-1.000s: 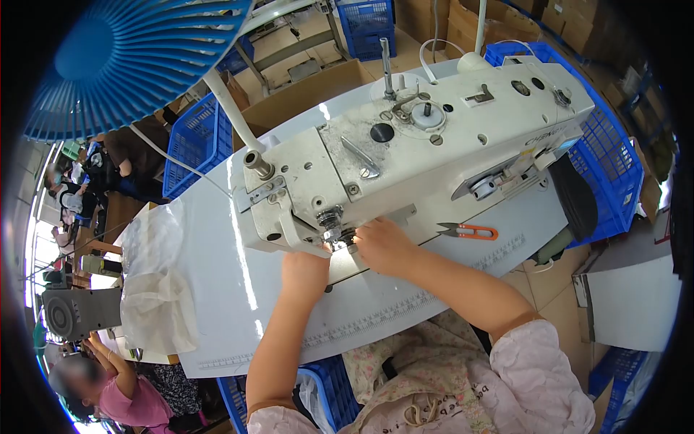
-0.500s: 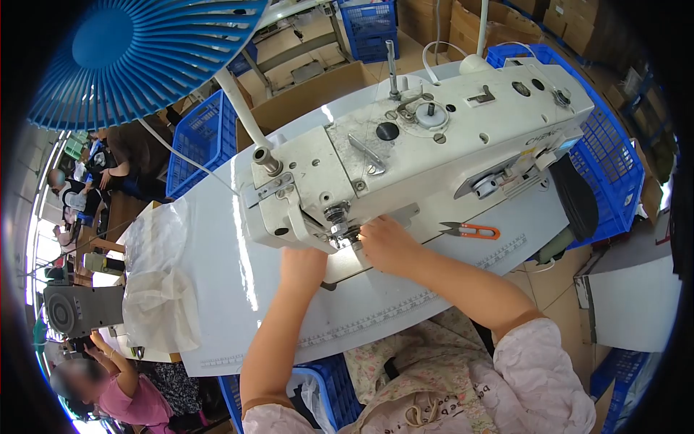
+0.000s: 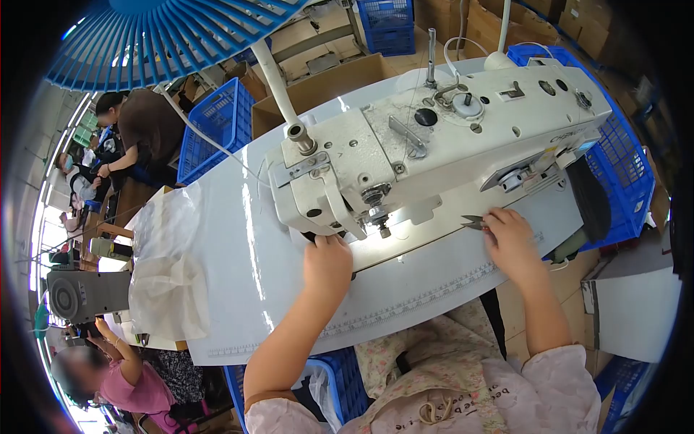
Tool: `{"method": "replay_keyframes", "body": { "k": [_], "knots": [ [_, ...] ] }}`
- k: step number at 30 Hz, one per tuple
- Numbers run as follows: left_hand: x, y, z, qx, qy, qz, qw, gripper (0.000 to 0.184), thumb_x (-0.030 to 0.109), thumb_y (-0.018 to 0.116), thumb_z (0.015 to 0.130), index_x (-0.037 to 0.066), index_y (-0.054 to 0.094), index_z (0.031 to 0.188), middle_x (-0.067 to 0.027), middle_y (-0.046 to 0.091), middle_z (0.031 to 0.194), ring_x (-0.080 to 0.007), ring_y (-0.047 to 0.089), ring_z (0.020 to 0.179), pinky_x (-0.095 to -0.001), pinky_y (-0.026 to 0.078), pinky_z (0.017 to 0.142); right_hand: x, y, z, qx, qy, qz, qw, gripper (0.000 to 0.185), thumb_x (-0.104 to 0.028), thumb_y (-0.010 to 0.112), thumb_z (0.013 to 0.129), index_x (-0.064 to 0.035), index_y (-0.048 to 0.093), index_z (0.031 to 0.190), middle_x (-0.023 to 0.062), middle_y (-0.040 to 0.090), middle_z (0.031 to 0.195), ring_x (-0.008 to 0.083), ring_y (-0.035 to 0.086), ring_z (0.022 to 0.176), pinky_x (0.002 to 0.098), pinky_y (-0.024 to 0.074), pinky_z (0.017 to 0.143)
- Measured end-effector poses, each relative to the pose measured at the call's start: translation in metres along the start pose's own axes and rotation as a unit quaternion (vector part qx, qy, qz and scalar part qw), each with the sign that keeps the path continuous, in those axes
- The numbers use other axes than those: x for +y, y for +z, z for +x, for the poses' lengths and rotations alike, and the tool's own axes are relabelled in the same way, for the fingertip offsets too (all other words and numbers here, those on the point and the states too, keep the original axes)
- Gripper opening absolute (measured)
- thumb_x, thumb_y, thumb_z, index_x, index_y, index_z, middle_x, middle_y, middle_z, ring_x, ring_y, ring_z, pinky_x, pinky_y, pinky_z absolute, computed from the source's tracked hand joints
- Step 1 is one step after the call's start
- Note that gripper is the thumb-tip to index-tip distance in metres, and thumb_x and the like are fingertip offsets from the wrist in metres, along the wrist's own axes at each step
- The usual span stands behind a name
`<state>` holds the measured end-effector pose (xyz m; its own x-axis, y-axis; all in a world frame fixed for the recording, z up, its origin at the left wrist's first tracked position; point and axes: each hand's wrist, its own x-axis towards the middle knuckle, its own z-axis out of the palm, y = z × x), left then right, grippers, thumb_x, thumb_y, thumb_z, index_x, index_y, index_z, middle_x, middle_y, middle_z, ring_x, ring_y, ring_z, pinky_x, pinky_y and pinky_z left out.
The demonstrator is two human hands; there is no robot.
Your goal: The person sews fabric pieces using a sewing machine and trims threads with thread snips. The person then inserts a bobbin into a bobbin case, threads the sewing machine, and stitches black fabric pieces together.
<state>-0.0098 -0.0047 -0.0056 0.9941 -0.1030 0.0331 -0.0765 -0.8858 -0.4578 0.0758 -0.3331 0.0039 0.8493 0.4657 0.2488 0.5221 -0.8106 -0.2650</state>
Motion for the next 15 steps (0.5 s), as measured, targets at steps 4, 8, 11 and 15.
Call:
{"method": "replay_keyframes", "body": {
  "k": [4, 8, 11, 15],
  "knots": [
    [0.000, 0.000, 0.003, -0.018, -0.014, -0.008, 1.000, 0.020, 0.011, 0.066, 0.073, 0.004, 0.068, 0.091, -0.0044, 0.062, 0.084, -0.0219, 0.056, 0.086, -0.0315, 0.045, 0.063, 0.008, 0.003, -0.008, 0.027, 0.007, 0.017, 0.999, 0.020, -0.011, 0.066, 0.080, -0.0031, 0.068, 0.099, 0.0092, 0.064, 0.109, 0.0277, 0.058, 0.105, 0.0410, 0.0460, 0.090],
    [-0.003, 0.006, 0.003, -0.013, -0.032, -0.006, 0.999, 0.017, 0.010, 0.065, 0.073, 0.004, 0.067, 0.088, -0.0051, 0.063, 0.085, -0.0222, 0.058, 0.087, -0.0315, 0.047, 0.063, 0.006, 0.003, -0.005, 0.039, 0.025, 0.051, 0.998, 0.019, -0.010, 0.066, 0.081, -0.0028, 0.068, 0.098, 0.0087, 0.064, 0.105, 0.0283, 0.058, 0.101, 0.0401, 0.0467, 0.087],
    [-0.007, 0.013, 0.002, 0.009, -0.043, 0.010, 0.999, 0.016, 0.010, 0.066, 0.072, 0.004, 0.068, 0.087, -0.0039, 0.063, 0.082, -0.0220, 0.057, 0.084, -0.0320, 0.045, 0.061, 0.007, 0.006, -0.006, 0.056, 0.020, 0.053, 0.997, 0.018, -0.009, 0.067, 0.080, -0.0023, 0.068, 0.096, 0.0089, 0.065, 0.102, 0.0288, 0.058, 0.098, 0.0394, 0.0470, 0.085],
    [-0.012, 0.009, -0.002, -0.020, -0.040, -0.010, 0.999, 0.015, 0.010, 0.066, 0.072, 0.004, 0.069, 0.086, -0.0052, 0.065, 0.082, -0.0219, 0.060, 0.084, -0.0319, 0.047, 0.063, 0.012, 0.011, -0.008, 0.065, 0.000, 0.027, 0.998, 0.017, -0.009, 0.064, 0.081, -0.0025, 0.066, 0.097, 0.0095, 0.064, 0.102, 0.0293, 0.058, 0.098, 0.0403, 0.0466, 0.086]
  ]
}}
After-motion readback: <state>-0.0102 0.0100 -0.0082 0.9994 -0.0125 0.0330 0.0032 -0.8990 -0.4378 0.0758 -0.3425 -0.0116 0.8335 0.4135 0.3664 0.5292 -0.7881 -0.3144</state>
